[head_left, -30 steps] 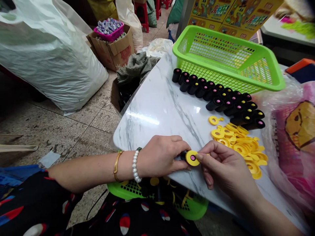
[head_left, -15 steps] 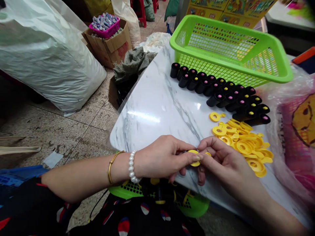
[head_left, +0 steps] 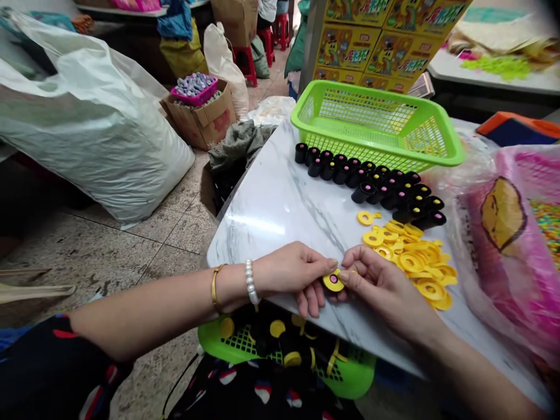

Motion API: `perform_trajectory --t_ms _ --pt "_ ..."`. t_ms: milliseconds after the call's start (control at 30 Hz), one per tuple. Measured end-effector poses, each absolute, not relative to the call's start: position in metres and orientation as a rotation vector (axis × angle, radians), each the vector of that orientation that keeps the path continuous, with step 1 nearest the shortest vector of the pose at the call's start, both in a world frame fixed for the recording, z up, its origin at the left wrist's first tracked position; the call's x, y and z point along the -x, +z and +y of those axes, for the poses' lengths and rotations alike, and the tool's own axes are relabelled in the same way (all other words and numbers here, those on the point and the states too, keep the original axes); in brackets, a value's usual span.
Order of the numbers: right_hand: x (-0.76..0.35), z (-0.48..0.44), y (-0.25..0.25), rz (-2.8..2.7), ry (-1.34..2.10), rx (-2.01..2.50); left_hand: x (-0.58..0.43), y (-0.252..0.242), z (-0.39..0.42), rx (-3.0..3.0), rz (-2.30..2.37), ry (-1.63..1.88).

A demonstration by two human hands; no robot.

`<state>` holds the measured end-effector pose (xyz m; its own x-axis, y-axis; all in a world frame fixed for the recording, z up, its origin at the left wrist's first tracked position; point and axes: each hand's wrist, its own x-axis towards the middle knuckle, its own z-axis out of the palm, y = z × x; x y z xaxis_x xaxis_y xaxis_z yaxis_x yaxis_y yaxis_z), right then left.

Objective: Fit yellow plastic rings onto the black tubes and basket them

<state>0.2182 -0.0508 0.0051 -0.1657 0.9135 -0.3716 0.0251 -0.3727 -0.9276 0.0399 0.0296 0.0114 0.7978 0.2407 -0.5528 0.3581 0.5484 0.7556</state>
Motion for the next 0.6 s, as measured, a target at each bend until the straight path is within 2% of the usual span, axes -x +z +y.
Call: perform_trajectory --t_ms 233,467,600 --pt "-0.215 -0.050 0.006 -1.163 1.618 1.381 -0.037 0.007 0.015 -1.107 0.729 0.032" --pt "-0.236 -0.060 0.011 -1.166 1.607 1.367 -0.023 -0.002 -0.001 -1.814 0.669 0.507" --pt "-0.248 -0.065 0.018 -1.119 1.623 1.376 -0.026 -0.005 -0.006 -1.994 0.747 0.579"
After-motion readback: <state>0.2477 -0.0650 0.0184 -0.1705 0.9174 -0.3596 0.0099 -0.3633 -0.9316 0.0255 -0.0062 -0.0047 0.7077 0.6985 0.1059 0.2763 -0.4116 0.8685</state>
